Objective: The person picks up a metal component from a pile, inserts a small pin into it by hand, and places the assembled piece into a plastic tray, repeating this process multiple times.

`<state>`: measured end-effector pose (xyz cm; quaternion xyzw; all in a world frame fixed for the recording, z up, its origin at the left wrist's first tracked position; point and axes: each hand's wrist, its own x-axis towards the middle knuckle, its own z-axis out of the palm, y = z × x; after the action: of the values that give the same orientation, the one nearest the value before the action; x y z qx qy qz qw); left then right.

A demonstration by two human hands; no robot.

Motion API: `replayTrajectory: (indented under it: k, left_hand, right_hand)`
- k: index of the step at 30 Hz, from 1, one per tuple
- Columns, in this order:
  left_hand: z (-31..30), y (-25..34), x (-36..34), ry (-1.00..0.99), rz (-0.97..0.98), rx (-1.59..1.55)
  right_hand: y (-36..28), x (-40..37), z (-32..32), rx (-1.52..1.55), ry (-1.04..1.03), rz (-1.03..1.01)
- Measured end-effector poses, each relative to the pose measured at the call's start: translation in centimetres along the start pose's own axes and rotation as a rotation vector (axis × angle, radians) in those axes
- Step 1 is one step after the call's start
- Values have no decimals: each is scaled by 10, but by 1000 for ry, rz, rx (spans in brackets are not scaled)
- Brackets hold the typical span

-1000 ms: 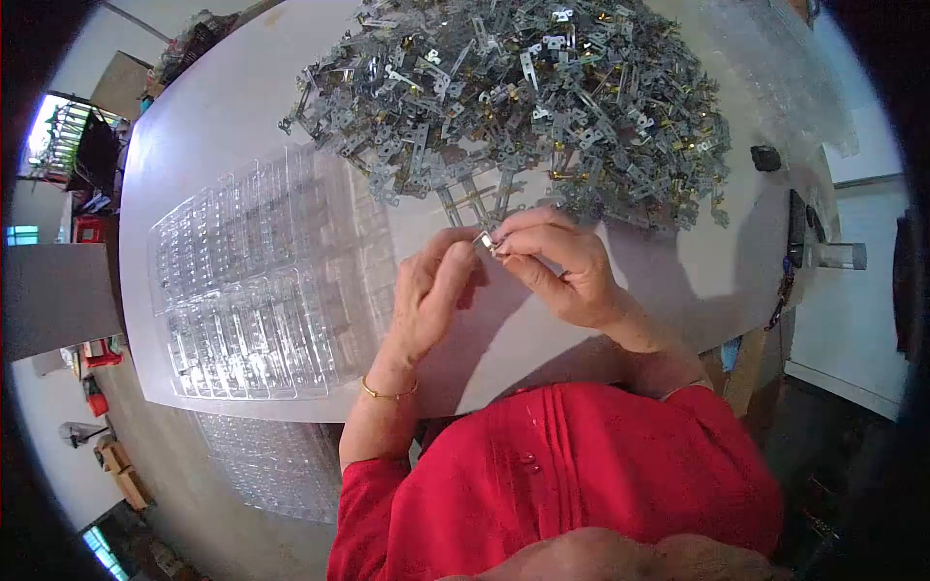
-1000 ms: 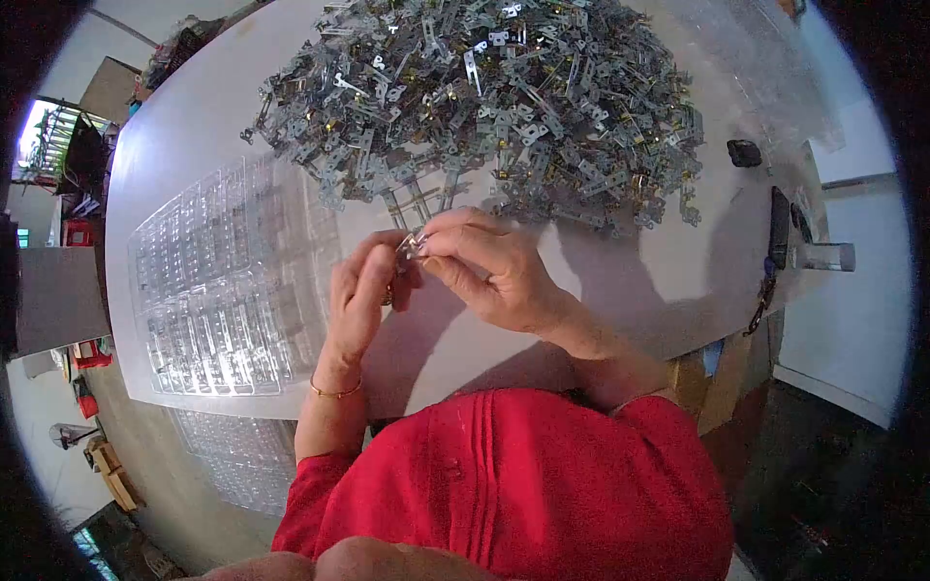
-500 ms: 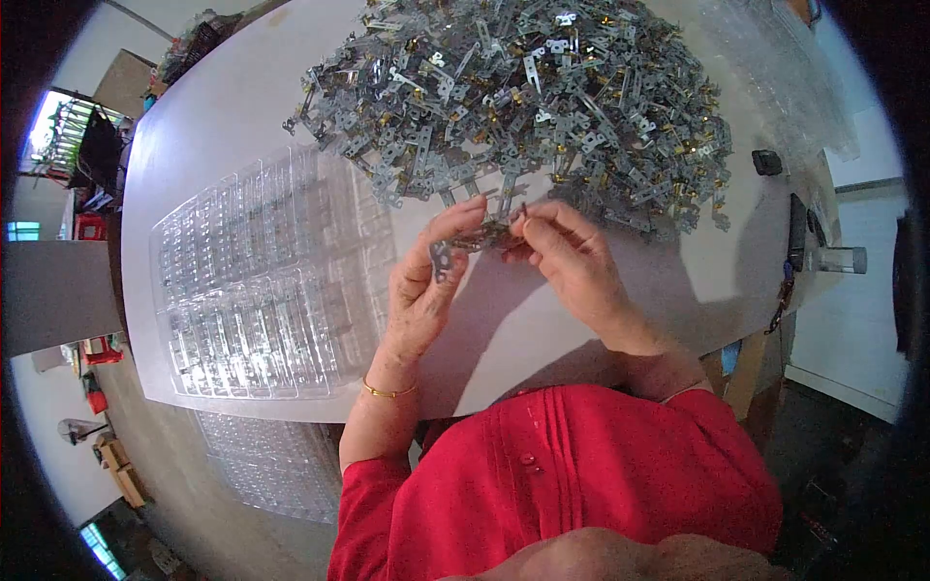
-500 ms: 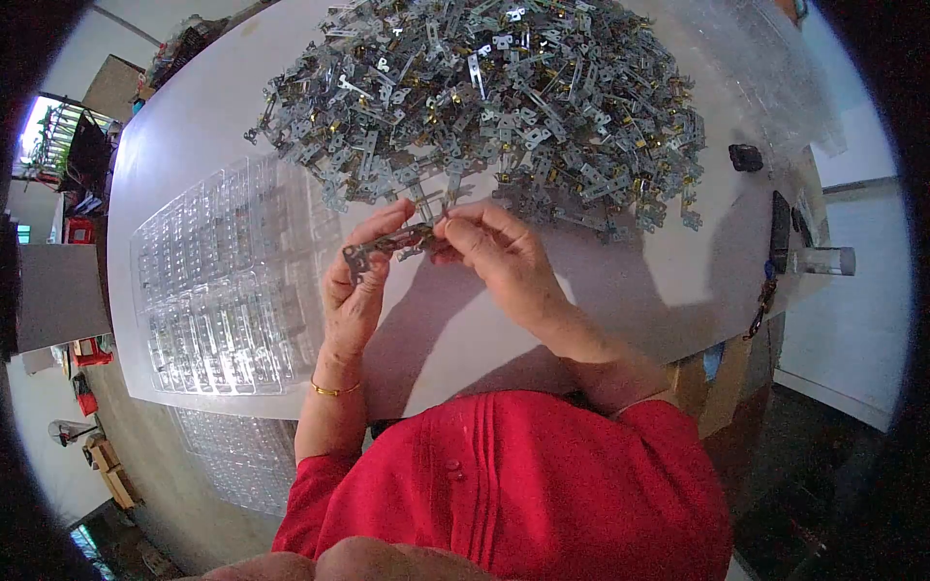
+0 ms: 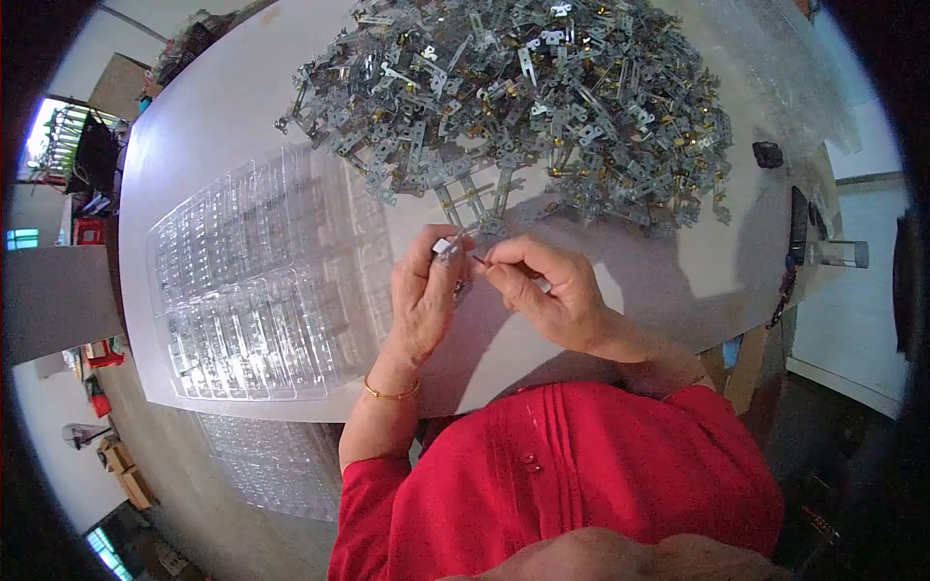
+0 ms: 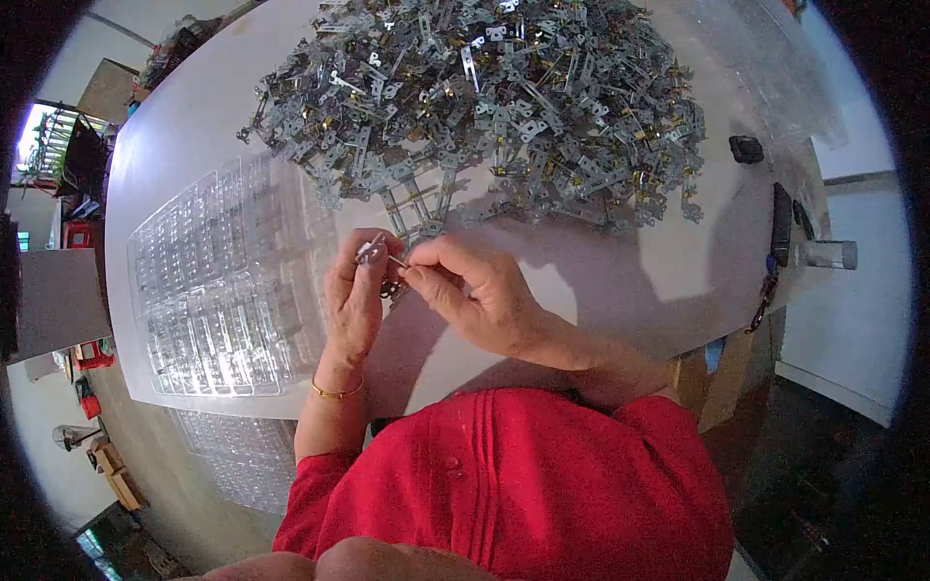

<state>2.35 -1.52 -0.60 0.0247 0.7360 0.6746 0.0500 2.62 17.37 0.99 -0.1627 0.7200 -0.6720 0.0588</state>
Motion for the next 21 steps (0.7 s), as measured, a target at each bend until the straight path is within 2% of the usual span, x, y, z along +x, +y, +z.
replayTrajectory:
  k: [4, 10, 13, 16, 18, 21]
  left_hand:
    - [1, -3, 1, -17, 122, 190]
    - [-1, 0, 1, -48, 132, 287]
    - [-2, 1, 2, -19, 205, 387]
    - [-3, -7, 3, 91, 385, 614]
    - [-3, -7, 4, 88, 453, 719]
    - [-2, -8, 6, 78, 519, 774]
  right_hand:
    - [-1, -1, 2, -37, -10, -19]
    - [-2, 0, 1, -104, 1, -51]
    - [0, 0, 0, -153, 11, -83]
    - [1, 0, 0, -227, 18, -129]
    - [4, 0, 0, -288, 43, -191]
    - [-3, -1, 4, -178, 86, -96]
